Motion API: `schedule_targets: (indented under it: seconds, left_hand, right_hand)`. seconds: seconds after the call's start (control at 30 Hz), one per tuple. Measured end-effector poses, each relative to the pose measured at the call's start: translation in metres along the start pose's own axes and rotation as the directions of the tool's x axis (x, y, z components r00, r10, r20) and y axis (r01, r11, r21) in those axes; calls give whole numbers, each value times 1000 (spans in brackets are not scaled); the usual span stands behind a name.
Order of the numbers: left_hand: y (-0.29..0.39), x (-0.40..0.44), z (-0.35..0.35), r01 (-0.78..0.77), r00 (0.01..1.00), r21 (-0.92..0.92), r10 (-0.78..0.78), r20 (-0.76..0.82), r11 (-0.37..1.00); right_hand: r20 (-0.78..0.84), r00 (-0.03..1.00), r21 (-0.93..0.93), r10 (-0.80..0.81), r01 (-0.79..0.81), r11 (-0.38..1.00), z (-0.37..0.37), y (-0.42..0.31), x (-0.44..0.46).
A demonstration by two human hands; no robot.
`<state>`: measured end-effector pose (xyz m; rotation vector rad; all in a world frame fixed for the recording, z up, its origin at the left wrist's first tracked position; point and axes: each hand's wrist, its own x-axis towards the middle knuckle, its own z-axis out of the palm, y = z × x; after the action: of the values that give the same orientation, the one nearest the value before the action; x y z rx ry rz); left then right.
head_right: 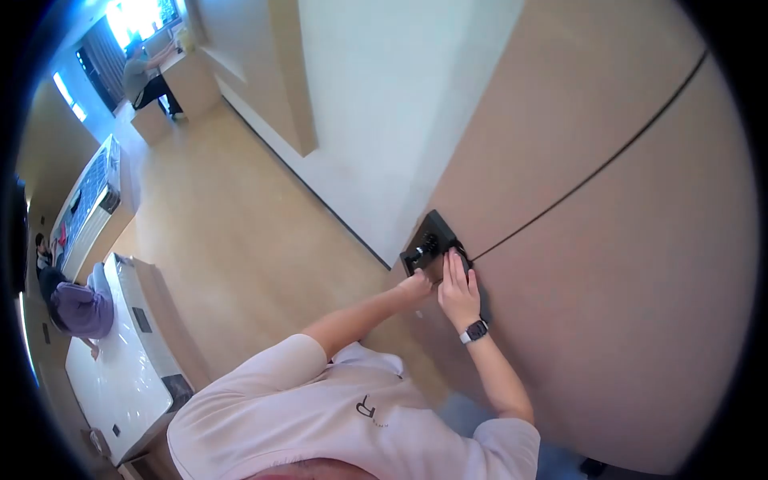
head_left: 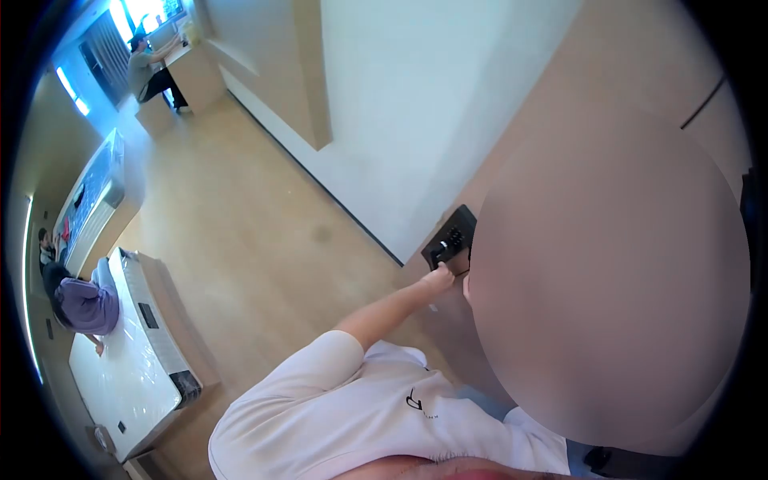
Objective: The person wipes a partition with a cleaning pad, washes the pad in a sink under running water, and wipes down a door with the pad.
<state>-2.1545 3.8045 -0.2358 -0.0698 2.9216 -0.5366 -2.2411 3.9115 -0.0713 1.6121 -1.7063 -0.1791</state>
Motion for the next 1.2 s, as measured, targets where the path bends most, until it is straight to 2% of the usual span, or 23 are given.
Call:
schedule_targets:
  seconds: [0.2, 0.27, 0.33, 0.37, 0.4, 0.47, 0.53, 0.57, 0.6, 0.63, 0.67, 0.7, 0.73, 0.77, 0.83, 0.9, 0.93, 1.0, 1.03, 1.07, 1.1, 1.13, 1.2]
  left_hand:
    - [-5, -10, -12, -72, 993, 36, 75, -96, 997]
    - [-9, -9, -21, -63, 989, -2, 62, -133, 998]
    - [-13, -13, -38, -142, 989, -307, 118, -94, 941]
    - [-21, -29, -64, -118, 981, -275, 69, -181, 954]
    - [-27, -36, -73, -189, 973, -267, 144, -181, 945]
    - [-27, -31, -86, -71, 997, -505, 43, -66, 860]
    - [-19, -26, -73, -93, 991, -547, 24, -133, 832]
    - [-22, -28, -80, -97, 993, -526, 44, -113, 845]
    - [-21, -23, -71, -123, 987, -472, 59, -149, 873]
    - [-21, -27, -71, -137, 976, -430, 47, -213, 892]
    - [-22, -27, -72, -148, 956, -392, 30, -290, 908]
    - [-21, -23, -67, -136, 924, -360, -13, -381, 923]
    - [-15, -24, -64, -114, 882, -344, -64, -466, 932]
    - [-16, -21, -65, -131, 871, -312, -41, -489, 941]
    - [-13, -21, -73, -207, 850, -263, 40, -525, 942]
    - [-10, -20, -75, -86, 852, -228, -47, -521, 970]
    - [-10, -20, -74, -128, 851, -219, -6, -525, 967]
    - [-9, -20, -73, -114, 838, -225, -28, -546, 968]
    - [-9, -20, -73, -133, 841, -229, -13, -541, 964]
    - [-9, -19, -75, -140, 834, -206, 3, -552, 968]
    - [-9, -19, -75, -146, 823, -177, 20, -567, 973]
    - [-8, -20, -76, -159, 822, -170, 35, -568, 973]
    - [-4, -19, -80, -95, 863, -167, -2, -506, 981]
  right_hand:
    - [10, 999, -4, 50, -50, 999, -24, 22, 5]
    - [-126, 969, -83, 214, -225, 971, -49, 57, 17]
    - [-263, 872, -80, 412, -445, 892, -89, 95, 34]
    - [-337, 803, -19, 491, -528, 849, -111, 113, 43]
    - [-396, 719, 25, 571, -613, 789, -128, 128, 50]
    - [-486, 640, 68, 596, -652, 756, -145, 138, 59]
    - [-475, 699, -97, 534, -645, 758, -118, 119, 51]
    - [-354, 789, -107, 502, -568, 816, -91, 100, 36]
    - [-319, 888, -182, 331, -400, 898, -77, 84, 32]
    - [93, 957, 371, 276, -290, 882, -83, 73, 37]
    - [488, 856, 713, 172, -505, 487, -89, 63, 42]
    - [193, 962, 588, 192, -270, 762, -49, 38, 17]
    - [-68, 995, 311, 68, -44, 950, -6, 11, -18]
    - [-20, 990, 272, 143, -132, 953, 7, 5, -35]
    - [-115, 993, 234, -6, 33, 972, 15, 3, -66]
    - [-71, 990, 234, 124, -105, 967, -29, 37, -83]
    - [-56, 978, 262, 199, -178, 949, -56, 59, -88]
    - [-235, 926, -58, 294, -316, 947, -88, 117, -113]
    - [-155, 878, -122, 453, -472, 873, -114, 146, -125]
    - [-243, 829, -98, 504, -538, 837, -136, 179, -147]
    - [-328, 769, -60, 548, -596, 800, -157, 212, -170]
    - [-516, 665, -9, 540, -634, 773, -174, 235, -188]
    - [-731, 340, 65, 592, -828, 557, -191, 256, -209]
